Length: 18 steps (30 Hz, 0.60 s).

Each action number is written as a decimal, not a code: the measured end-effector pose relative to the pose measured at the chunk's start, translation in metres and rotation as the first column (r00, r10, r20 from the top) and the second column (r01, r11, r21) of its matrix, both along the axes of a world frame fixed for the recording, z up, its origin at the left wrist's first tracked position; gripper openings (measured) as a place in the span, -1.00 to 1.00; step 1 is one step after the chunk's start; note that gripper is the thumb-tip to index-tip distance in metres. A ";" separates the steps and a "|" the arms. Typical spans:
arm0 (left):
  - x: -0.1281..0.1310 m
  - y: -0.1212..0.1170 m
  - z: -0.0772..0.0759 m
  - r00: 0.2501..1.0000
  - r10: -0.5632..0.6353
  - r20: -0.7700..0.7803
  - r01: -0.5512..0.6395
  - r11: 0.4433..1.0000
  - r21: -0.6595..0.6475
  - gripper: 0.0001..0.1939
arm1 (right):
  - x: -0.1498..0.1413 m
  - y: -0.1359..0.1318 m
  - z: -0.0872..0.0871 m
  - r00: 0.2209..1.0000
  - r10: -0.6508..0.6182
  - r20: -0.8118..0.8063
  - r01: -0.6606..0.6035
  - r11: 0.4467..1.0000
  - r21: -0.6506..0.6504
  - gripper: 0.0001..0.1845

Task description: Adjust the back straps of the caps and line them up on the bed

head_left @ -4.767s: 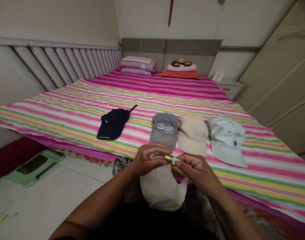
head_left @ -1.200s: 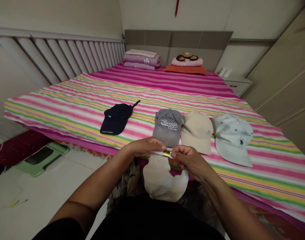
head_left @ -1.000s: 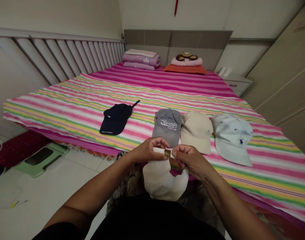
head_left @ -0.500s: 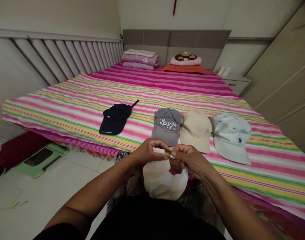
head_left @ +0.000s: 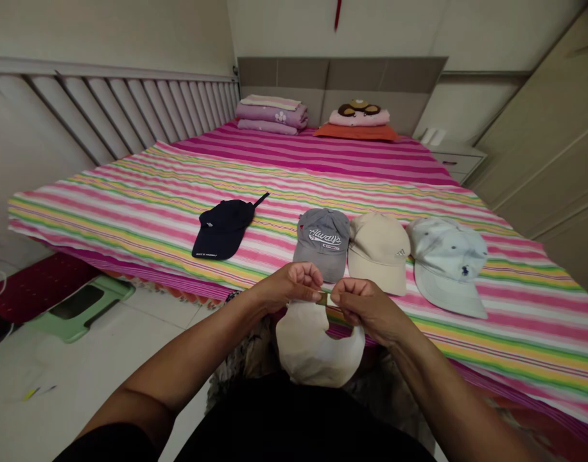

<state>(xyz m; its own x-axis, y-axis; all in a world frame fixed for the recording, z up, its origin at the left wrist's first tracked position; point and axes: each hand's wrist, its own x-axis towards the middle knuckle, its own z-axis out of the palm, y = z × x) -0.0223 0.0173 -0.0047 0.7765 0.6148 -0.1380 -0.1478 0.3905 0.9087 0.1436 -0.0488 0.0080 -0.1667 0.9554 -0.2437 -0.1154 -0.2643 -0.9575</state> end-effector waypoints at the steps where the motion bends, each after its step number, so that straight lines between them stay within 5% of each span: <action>1: 0.000 0.000 0.000 1.000 0.009 0.011 -0.009 1.000 0.004 -0.67 | 0.000 0.000 0.000 1.000 -0.002 -0.006 0.002 1.000 0.004 -0.79; 10: -0.011 0.024 0.018 0.992 0.023 0.127 -0.006 0.990 -0.139 -0.70 | 0.022 0.005 -0.007 0.928 0.289 -0.234 -0.319 0.943 -0.099 -0.61; 16: -0.025 0.034 0.034 0.973 -0.117 0.197 0.132 0.989 -0.065 -0.40 | 0.028 0.010 0.018 0.901 0.064 -0.430 -0.033 0.996 0.080 -0.62; 18: -0.021 0.025 0.032 0.985 -0.067 0.157 0.062 0.997 0.037 -0.37 | 0.026 0.014 0.029 0.893 0.008 -0.450 0.056 0.990 0.128 -0.58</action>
<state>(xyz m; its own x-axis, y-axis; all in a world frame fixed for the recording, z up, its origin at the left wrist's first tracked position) -0.0433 0.0427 0.0276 0.8250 0.5651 0.0085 -0.2660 0.3750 0.8880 0.1692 -0.0352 0.0368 -0.2043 0.9787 -0.0181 -0.5458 -0.1293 -0.8279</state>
